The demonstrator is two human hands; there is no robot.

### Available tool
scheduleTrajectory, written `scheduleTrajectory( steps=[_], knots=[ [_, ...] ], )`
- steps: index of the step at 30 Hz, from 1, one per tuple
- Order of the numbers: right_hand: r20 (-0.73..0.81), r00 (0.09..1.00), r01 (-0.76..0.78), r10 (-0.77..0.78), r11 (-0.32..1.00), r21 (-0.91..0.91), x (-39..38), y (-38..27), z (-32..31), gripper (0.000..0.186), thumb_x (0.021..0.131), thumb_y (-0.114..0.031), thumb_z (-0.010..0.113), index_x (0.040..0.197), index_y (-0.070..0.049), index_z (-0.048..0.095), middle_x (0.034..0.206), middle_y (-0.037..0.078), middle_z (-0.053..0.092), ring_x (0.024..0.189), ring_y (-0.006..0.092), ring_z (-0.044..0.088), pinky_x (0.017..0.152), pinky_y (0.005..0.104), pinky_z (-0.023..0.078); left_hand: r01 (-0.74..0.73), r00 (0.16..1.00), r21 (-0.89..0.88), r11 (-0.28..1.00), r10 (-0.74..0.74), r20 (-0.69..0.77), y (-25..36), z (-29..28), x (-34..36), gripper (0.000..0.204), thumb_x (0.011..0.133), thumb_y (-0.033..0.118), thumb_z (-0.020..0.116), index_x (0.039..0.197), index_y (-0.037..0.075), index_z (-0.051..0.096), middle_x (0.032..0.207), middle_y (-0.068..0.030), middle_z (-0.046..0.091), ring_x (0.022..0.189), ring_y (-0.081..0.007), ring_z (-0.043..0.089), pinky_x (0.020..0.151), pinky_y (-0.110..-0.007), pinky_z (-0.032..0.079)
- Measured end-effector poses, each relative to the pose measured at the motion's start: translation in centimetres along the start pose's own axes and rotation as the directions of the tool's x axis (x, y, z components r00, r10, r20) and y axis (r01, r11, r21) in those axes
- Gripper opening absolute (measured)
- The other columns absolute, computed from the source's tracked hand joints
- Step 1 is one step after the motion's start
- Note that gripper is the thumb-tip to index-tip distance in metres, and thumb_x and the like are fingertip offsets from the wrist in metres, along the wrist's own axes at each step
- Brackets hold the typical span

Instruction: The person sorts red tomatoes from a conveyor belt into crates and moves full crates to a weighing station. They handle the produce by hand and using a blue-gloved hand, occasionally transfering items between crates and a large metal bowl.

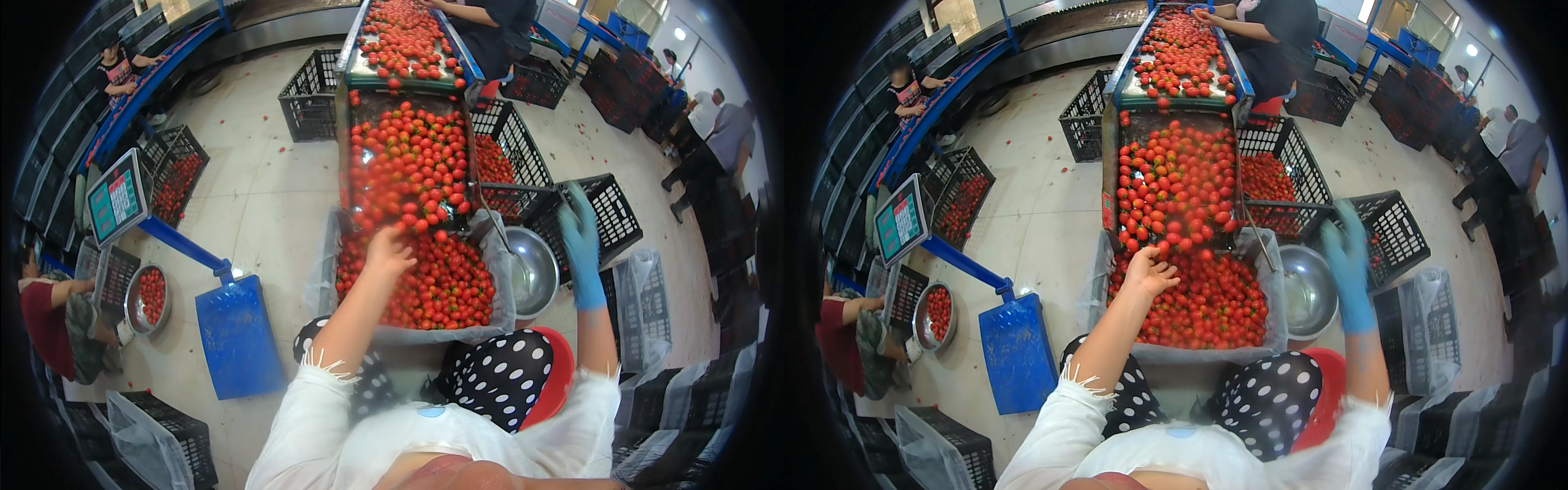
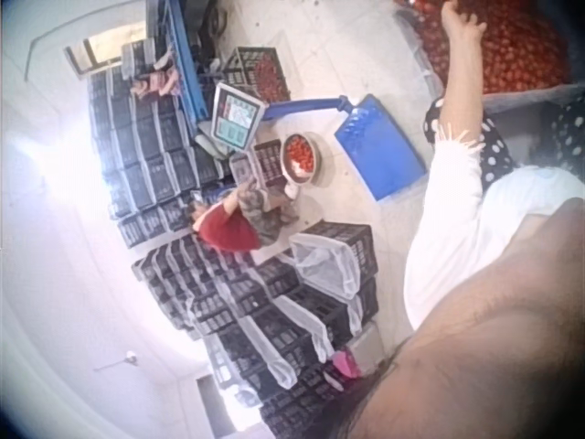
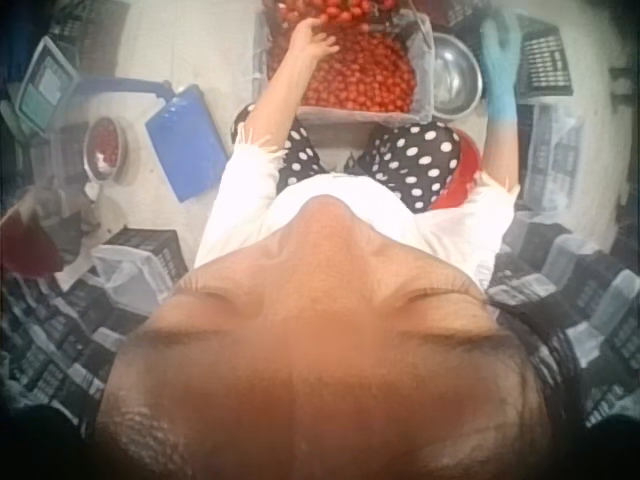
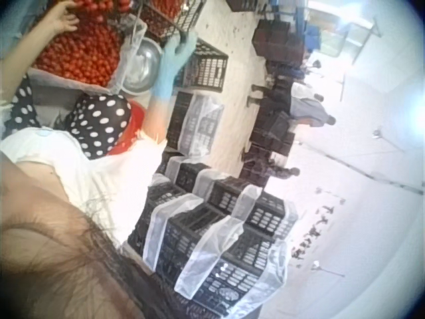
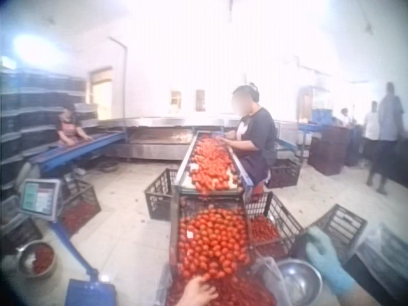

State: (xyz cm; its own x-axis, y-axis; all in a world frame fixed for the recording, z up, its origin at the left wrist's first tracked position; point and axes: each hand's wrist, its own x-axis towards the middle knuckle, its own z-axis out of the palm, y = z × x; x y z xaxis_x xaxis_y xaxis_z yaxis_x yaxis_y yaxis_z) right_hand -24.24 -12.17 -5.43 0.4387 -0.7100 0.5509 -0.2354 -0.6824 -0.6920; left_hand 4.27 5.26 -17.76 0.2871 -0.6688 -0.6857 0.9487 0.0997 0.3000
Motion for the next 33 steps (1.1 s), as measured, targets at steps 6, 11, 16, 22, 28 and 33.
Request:
scheduleTrajectory(
  steps=[6, 11, 16, 22, 28, 33],
  knots=[
    [0.368, 0.925, 0.149, -0.096, 0.982, -0.119, 14.8, 0.6, 19.8, 0.054, 0.081, -0.032, 0.059, 0.129, -0.01, 0.045, 0.133, 0.024, 0.037, 0.123, 0.0344, 0.038, 0.101, 0.0379, 0.031, 0.004, 1.0, -0.01, 1.0, -0.004, -0.006, 0.4, 1.1, -0.8, 0.084, 0.079, 0.017, 0.056, 0.142, 0.01, -0.001, 0.148, -0.0156, -0.004, 0.134, -0.042, 0.006, 0.103, -0.061, 0.01],
    [0.362, 0.927, 0.078, 0.102, 0.89, -0.449, 20.8, 4.9, 27.2, 0.064, 0.077, -0.052, 0.053, 0.132, -0.021, 0.042, 0.136, 0.027, 0.029, 0.124, 0.041, 0.033, 0.101, 0.0431, 0.031, 0.019, 1.0, -0.026, 0.999, -0.018, 0.017, 0.3, 2.3, -2.0, 0.076, 0.08, 0.017, 0.056, 0.14, 0.008, 0.011, 0.148, -0.0155, -0.004, 0.134, -0.0411, 0.006, 0.103, -0.062, 0.011],
    [0.374, 0.906, 0.133, 0.199, 0.705, -0.696, 18.9, 2.1, 30.0, 0.064, 0.08, -0.054, 0.045, 0.135, -0.022, 0.035, 0.129, 0.022, 0.039, 0.123, 0.0435, 0.03, 0.097, 0.0572, 0.029, 0.004, 1.0, -0.048, 0.999, -0.005, -0.019, 1.3, 1.5, -2.1, 0.073, 0.08, 0.016, 0.055, 0.14, 0.008, 0.013, 0.148, -0.0157, -0.004, 0.134, -0.0416, 0.005, 0.103, -0.062, 0.012],
    [0.692, 0.673, 0.355, 0.26, 0.708, -0.61, 11.6, -2.2, 26.4, 0.073, 0.08, -0.054, 0.048, 0.136, -0.013, 0.026, 0.119, 0.025, 0.045, 0.109, 0.0437, 0.042, 0.089, 0.0501, 0.039, 0.051, 0.998, 0.019, 0.999, -0.05, -0.024, -0.8, 1.1, -2.3, 0.071, 0.083, 0.018, 0.055, 0.14, 0.009, 0.014, 0.147, -0.0171, -0.007, 0.134, -0.0433, 0.004, 0.101, -0.064, 0.011],
    [0.636, 0.771, 0.237, 0.033, 0.912, -0.334, 12.9, -4.4, 25.4, 0.038, 0.08, -0.041, 0.057, 0.103, -0.011, 0.064, 0.094, 0.014, 0.063, 0.092, 0.031, 0.059, 0.08, 0.0388, 0.047, 0.101, 0.994, -0.033, 0.994, -0.103, -0.045, -1.3, 0.8, -2.9, 0.07, 0.083, 0.018, 0.055, 0.139, 0.011, 0.013, 0.146, -0.0176, -0.007, 0.132, -0.0463, 0.001, 0.101, -0.065, 0.009],
    [0.163, 0.971, -0.057, 0.176, 0.828, -0.559, 18.8, 1.7, 31.3, 0.054, 0.079, -0.048, 0.056, 0.126, -0.023, 0.05, 0.14, 0.018, 0.03, 0.128, 0.0359, 0.029, 0.099, 0.0582, 0.026, 0.06, 0.998, -0.027, 0.998, -0.06, -0.007, -1.4, 0.5, -1.4, 0.06, 0.083, 0.019, 0.055, 0.134, 0.01, 0.026, 0.143, -0.0187, 0.007, 0.132, -0.0475, 0.001, 0.1, -0.066, 0.01]
  ],
)
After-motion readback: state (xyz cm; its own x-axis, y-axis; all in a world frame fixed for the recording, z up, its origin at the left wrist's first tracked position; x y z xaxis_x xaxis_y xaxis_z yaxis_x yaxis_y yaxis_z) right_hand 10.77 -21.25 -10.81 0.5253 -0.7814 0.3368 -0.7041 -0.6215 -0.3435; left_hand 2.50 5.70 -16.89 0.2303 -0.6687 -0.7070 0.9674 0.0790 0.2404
